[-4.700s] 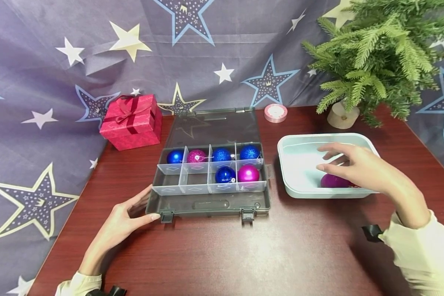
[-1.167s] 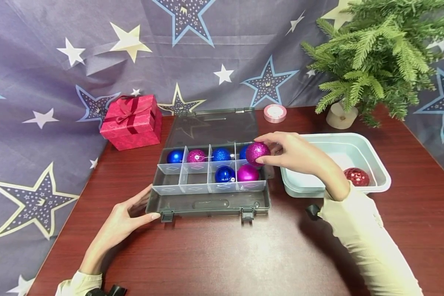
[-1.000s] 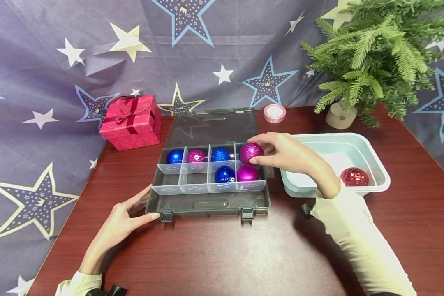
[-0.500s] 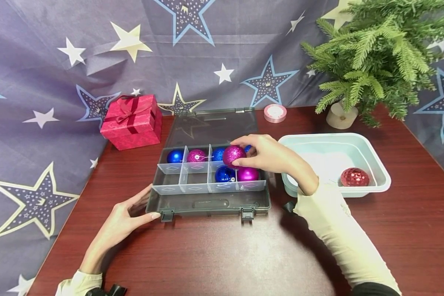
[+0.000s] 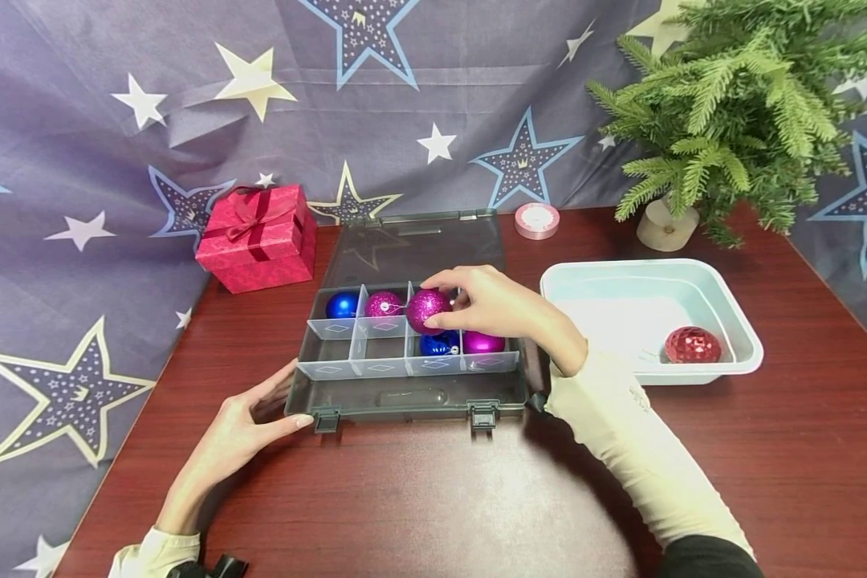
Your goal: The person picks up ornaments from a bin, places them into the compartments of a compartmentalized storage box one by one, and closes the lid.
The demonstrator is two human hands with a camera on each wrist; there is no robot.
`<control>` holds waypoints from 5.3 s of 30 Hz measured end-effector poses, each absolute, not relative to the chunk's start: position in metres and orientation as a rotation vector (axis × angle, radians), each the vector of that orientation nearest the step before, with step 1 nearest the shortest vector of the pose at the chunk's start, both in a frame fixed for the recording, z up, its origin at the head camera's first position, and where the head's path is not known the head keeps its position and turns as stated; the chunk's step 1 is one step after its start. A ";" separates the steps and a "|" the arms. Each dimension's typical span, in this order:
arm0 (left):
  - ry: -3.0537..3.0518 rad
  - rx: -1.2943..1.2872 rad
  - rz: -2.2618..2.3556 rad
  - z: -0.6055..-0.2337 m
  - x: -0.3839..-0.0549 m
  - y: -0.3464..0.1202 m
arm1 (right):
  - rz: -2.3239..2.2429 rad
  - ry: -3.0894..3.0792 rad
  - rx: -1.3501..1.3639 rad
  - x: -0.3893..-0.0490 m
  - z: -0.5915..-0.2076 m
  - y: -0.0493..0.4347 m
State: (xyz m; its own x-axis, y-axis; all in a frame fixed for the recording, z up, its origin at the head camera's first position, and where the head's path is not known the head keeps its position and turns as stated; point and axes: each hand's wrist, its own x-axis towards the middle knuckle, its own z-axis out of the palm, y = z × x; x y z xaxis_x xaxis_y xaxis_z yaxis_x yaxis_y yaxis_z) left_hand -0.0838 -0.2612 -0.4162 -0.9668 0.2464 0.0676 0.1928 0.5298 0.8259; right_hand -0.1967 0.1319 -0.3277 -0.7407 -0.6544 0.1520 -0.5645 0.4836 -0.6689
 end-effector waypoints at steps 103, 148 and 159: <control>2.698 0.387 1.469 -0.416 -0.084 -0.259 | -1.131 2.945 -0.596 -0.141 -0.337 0.308; 2.682 0.373 1.468 -0.415 -0.083 -0.260 | -0.386 3.032 -0.280 -0.120 -0.334 0.367; 2.683 0.373 1.465 -0.415 -0.084 -0.260 | -0.290 2.893 -0.276 -0.131 -0.336 0.364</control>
